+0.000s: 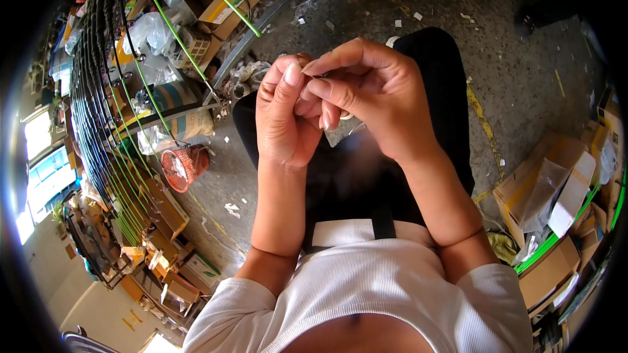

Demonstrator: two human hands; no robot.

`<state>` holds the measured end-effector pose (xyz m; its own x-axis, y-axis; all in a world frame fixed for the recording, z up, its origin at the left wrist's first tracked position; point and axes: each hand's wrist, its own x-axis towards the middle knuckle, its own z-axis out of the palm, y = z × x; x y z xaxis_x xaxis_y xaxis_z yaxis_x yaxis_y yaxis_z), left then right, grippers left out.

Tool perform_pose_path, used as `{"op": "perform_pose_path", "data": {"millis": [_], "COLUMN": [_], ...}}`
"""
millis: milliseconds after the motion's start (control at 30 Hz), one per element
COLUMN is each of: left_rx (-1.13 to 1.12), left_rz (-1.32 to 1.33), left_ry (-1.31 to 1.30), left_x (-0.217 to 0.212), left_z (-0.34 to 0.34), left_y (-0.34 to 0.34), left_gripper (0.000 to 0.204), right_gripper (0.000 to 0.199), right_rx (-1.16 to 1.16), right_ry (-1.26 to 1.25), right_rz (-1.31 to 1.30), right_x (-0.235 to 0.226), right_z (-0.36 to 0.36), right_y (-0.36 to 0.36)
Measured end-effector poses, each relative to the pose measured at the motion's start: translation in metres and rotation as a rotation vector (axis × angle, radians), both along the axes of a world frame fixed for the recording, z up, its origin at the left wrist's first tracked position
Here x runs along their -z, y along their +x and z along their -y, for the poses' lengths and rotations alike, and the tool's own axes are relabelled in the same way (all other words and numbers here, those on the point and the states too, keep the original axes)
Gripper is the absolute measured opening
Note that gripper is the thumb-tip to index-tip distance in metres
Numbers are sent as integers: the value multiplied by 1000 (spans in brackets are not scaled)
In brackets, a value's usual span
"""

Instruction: The person sits on the floor and attaches small metal wire loops to the tips of green fishing rods. They hold the rod in one hand and use the other to thread and secure the metal piece onto the rod's end. The workspace is cluttered with boxes and other fishing equipment.

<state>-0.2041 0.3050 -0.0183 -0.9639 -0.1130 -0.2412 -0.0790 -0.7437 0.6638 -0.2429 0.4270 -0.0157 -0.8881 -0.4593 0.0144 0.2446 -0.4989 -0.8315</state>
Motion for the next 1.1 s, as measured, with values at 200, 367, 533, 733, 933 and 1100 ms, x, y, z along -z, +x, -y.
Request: {"op": "perform_pose_path", "data": {"millis": [200, 367, 533, 733, 933, 1100], "left_rx": [-13, 8, -16, 20, 25, 22], "left_rz": [45, -38, -225, -336, -315, -327], "left_ry": [-118, 229, 458, 460, 461, 454], "left_x": [-1, 5, -8, -16, -13, -14], "left_z": [5, 17, 17, 20, 19, 19], "left_y": [-8, -24, -50, -62, -62, -60], "left_gripper": [14, 21, 32, 26, 26, 25], "right_gripper": [10, 13, 16, 17, 17, 16], "right_rx": [-8, 120, 152, 126, 134, 149], "right_ry": [367, 225, 306, 316, 312, 315], "right_rz": [-133, -313, -561, -707, -714, -707], "right_x": [-1, -5, -8, -10, -9, -10], "right_z": [-3, 3, 17, 18, 19, 20], "right_y": [-5, -6, -11, -19, -20, -19]}}
